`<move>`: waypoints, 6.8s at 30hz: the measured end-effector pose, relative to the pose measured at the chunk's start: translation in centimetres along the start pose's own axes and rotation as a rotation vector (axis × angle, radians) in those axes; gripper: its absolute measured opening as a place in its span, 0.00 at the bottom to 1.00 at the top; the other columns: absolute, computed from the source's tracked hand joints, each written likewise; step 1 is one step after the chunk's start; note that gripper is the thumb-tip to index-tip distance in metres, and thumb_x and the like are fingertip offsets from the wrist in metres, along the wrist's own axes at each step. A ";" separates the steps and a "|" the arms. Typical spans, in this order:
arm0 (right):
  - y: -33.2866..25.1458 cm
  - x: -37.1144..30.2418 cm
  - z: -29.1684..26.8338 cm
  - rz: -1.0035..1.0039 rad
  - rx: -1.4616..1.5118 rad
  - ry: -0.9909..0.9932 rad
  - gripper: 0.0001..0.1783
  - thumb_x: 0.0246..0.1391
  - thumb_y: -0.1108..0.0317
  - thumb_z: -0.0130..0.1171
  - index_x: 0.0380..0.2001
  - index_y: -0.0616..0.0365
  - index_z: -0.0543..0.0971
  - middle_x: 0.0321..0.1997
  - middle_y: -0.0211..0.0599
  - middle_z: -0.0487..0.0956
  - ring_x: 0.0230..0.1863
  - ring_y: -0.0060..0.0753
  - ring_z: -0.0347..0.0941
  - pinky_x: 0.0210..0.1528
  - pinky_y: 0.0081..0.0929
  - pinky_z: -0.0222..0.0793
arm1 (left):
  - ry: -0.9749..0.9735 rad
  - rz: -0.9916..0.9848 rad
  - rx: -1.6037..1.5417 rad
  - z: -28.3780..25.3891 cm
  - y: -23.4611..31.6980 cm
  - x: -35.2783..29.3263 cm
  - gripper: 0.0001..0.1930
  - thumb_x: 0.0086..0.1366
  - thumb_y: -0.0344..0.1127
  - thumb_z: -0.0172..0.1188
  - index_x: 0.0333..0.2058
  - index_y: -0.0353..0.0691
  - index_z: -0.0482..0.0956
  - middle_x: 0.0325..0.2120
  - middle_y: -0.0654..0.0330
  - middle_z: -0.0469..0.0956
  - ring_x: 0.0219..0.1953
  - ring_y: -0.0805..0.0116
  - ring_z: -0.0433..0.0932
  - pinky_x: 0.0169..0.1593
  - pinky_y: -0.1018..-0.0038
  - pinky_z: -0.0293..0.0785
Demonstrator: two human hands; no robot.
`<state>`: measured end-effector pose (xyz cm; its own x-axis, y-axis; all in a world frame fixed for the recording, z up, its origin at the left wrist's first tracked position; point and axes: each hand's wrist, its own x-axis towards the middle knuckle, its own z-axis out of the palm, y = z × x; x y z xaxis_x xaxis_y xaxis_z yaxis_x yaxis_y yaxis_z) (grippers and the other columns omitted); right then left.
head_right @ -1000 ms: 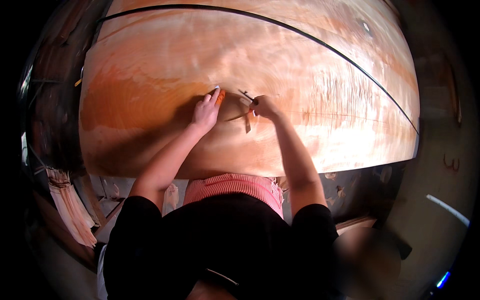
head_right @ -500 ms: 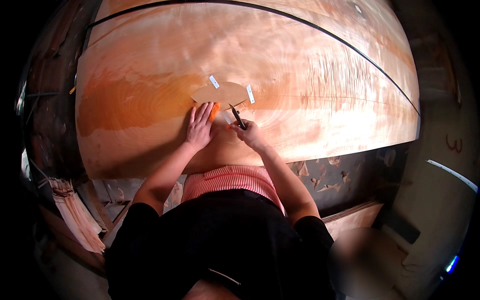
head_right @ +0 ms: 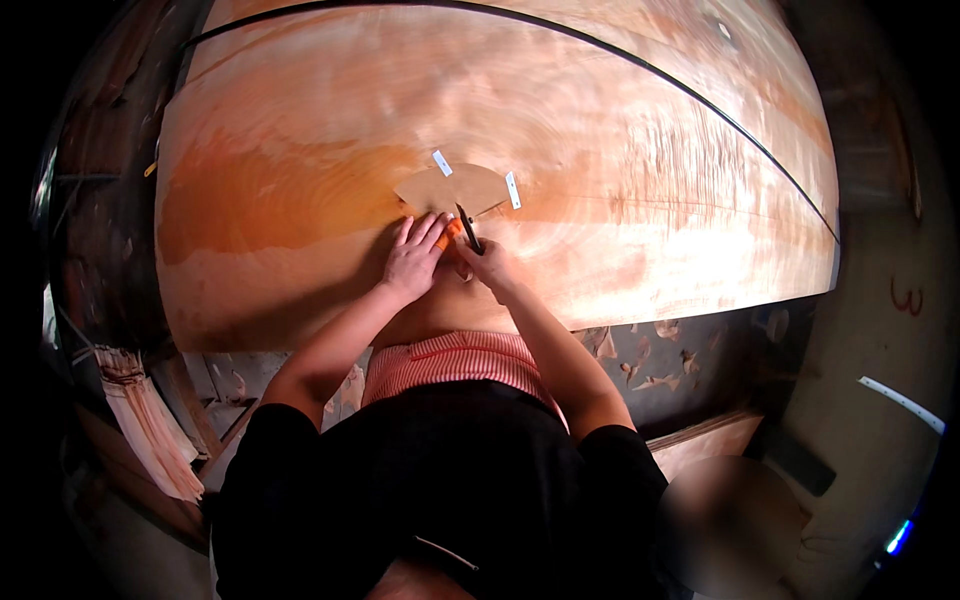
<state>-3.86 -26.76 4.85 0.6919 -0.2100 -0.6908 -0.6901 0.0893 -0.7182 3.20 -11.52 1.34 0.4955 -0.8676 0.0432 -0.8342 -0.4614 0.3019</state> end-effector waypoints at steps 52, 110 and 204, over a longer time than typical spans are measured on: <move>-3.2 8.6 8.1 0.030 0.248 0.047 0.11 0.50 0.63 0.52 0.24 0.59 0.76 0.11 0.24 0.65 0.08 0.15 0.52 0.09 0.15 0.44 | 0.329 -0.286 -0.093 -2.0 -7.7 -1.9 0.28 0.55 0.47 0.51 0.52 0.38 0.62 0.57 0.56 0.54 0.58 0.62 0.55 0.59 0.60 0.47; -9.7 14.7 7.2 -0.042 0.290 0.018 0.10 0.49 0.61 0.55 0.28 0.55 0.75 0.19 0.30 0.74 0.15 0.17 0.66 0.14 0.13 0.55 | 0.340 0.061 -0.089 -4.4 -16.3 6.7 0.19 0.49 0.26 0.50 0.43 0.38 0.71 0.48 0.59 0.67 0.55 0.62 0.61 0.57 0.65 0.56; 50.2 -37.4 -128.2 -0.085 0.871 0.675 0.09 0.53 0.64 0.51 0.25 0.57 0.73 0.14 0.20 0.67 0.09 0.09 0.48 0.10 0.11 0.41 | -0.544 0.171 -0.030 29.0 105.2 73.3 0.13 0.56 0.43 0.51 0.33 0.41 0.76 0.32 0.50 0.75 0.33 0.54 0.74 0.38 0.64 0.70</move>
<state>-91.66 -139.20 5.29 0.2890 -0.7121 -0.6399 -0.0766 0.6490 -0.7569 -55.22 -129.06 8.69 0.1516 -0.9037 -0.4004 -0.8806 -0.3075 0.3606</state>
